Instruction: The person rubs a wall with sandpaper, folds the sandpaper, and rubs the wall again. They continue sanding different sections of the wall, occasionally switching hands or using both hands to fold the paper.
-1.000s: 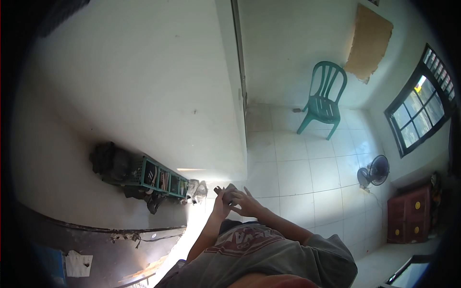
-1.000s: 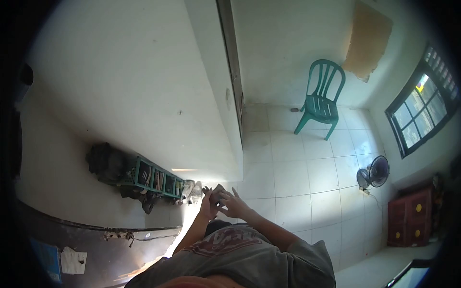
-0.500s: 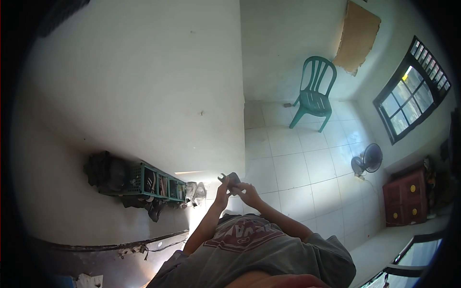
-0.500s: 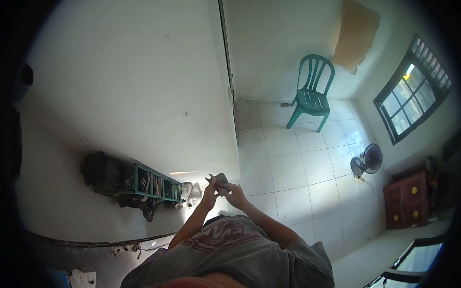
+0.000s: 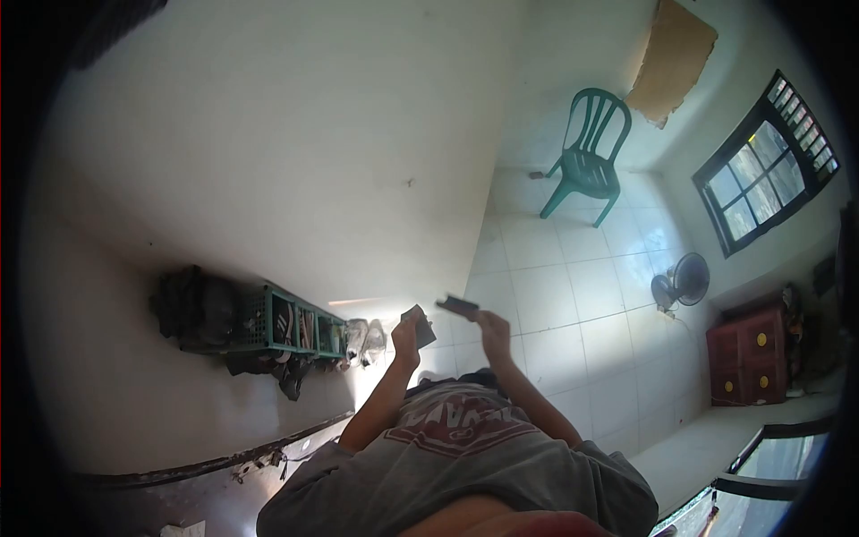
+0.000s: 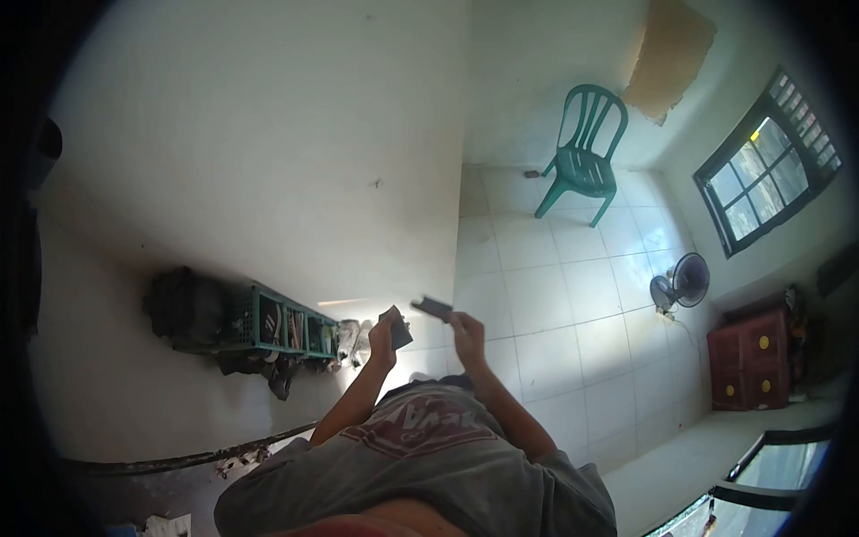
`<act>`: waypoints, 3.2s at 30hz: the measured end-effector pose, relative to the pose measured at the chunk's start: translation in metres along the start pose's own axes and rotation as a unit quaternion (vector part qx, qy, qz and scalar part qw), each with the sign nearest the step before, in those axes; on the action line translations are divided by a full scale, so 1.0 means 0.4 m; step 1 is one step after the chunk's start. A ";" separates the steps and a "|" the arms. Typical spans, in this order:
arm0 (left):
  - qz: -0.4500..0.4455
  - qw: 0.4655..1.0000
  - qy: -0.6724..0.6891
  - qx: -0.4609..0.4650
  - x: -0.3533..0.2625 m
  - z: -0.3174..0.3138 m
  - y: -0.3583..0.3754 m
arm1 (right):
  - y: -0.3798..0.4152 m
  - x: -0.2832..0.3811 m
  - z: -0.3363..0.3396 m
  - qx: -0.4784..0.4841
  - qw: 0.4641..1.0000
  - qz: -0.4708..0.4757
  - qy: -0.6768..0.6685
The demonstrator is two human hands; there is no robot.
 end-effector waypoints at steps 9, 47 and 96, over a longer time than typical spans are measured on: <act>0.027 0.996 0.064 0.051 -0.046 0.051 0.044 | -0.004 -0.040 0.038 -0.058 0.985 -0.109 -0.123; -0.825 0.400 -0.213 -0.338 -0.807 -0.863 0.221 | -0.443 -0.246 0.603 0.105 0.990 -0.013 0.090; -0.767 0.476 -0.336 -0.267 -0.893 -0.915 0.202 | -0.416 -0.216 0.509 0.185 0.968 0.041 0.164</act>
Point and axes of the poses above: each hand's wrist, its own y-axis away from the middle knuckle, its own z-axis out of the back of the hand, x = y × z, the point moved 3 cm from there along -y, towards the middle knuckle, and after that the axes turned 2 degrees about -x, right-handed, at the moved point
